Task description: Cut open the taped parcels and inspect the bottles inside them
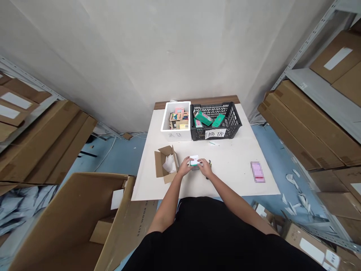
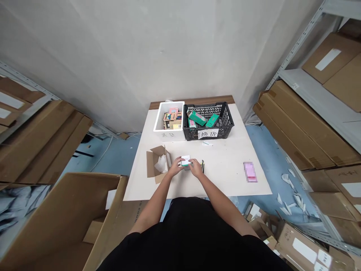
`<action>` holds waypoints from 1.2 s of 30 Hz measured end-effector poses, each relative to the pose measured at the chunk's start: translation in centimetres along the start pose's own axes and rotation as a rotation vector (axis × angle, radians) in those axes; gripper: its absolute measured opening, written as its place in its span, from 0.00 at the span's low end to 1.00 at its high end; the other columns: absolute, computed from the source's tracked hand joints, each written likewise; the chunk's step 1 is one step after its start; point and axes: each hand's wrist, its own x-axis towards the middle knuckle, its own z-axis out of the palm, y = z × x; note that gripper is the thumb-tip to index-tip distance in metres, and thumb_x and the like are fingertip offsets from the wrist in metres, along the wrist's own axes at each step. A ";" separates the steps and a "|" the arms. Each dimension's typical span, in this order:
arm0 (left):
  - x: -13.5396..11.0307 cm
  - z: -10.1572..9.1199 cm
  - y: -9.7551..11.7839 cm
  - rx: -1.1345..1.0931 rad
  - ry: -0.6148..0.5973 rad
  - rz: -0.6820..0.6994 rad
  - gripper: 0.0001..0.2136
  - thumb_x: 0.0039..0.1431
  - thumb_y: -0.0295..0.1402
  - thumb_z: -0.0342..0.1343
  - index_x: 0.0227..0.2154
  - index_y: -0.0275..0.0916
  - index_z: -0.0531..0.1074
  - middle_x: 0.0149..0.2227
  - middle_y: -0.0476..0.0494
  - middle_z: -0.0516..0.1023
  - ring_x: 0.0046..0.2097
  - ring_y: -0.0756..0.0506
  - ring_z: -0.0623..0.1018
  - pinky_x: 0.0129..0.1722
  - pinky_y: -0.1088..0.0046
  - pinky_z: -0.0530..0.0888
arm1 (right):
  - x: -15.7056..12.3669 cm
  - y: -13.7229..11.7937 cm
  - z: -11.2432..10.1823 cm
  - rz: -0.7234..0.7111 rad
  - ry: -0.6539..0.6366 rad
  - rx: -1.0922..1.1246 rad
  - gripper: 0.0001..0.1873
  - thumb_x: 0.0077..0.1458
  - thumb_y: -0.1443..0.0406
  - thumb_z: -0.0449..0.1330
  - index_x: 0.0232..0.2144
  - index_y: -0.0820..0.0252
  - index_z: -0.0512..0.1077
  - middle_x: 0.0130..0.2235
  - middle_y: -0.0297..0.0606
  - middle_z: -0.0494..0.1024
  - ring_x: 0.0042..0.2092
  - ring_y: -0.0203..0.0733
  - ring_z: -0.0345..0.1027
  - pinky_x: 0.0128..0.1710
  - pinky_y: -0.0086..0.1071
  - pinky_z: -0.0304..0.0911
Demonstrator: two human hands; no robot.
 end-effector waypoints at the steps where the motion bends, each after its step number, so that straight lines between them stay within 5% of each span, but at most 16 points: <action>1: 0.0 0.0 -0.1 0.002 -0.003 0.006 0.21 0.51 0.26 0.66 0.50 0.45 0.78 0.69 0.36 0.65 0.71 0.37 0.65 0.57 0.60 0.77 | 0.1 0.1 0.1 -0.002 0.006 -0.016 0.15 0.61 0.64 0.57 0.48 0.56 0.77 0.53 0.44 0.78 0.49 0.47 0.76 0.49 0.40 0.73; 8: 0.1 -0.2 -0.9 -0.018 0.042 -0.012 0.16 0.60 0.36 0.63 0.50 0.43 0.77 0.57 0.38 0.79 0.60 0.40 0.77 0.57 0.59 0.77 | 0.2 0.1 0.2 0.009 0.053 -0.027 0.13 0.63 0.63 0.55 0.45 0.56 0.77 0.48 0.43 0.81 0.46 0.46 0.77 0.48 0.38 0.73; 22: 0.2 -0.3 -0.8 -0.005 0.074 -0.015 0.15 0.62 0.36 0.60 0.51 0.42 0.77 0.56 0.39 0.81 0.58 0.40 0.79 0.54 0.62 0.79 | 0.7 -0.4 0.0 0.013 0.052 -0.043 0.12 0.65 0.62 0.54 0.43 0.54 0.77 0.47 0.40 0.83 0.46 0.45 0.78 0.51 0.37 0.70; 36: -0.5 0.1 0.2 0.187 0.081 -0.029 0.13 0.67 0.39 0.57 0.51 0.49 0.79 0.53 0.44 0.85 0.55 0.39 0.83 0.55 0.60 0.78 | 0.7 -0.2 0.2 -0.007 -0.028 -0.481 0.15 0.68 0.69 0.54 0.48 0.53 0.78 0.45 0.44 0.85 0.45 0.49 0.78 0.46 0.33 0.62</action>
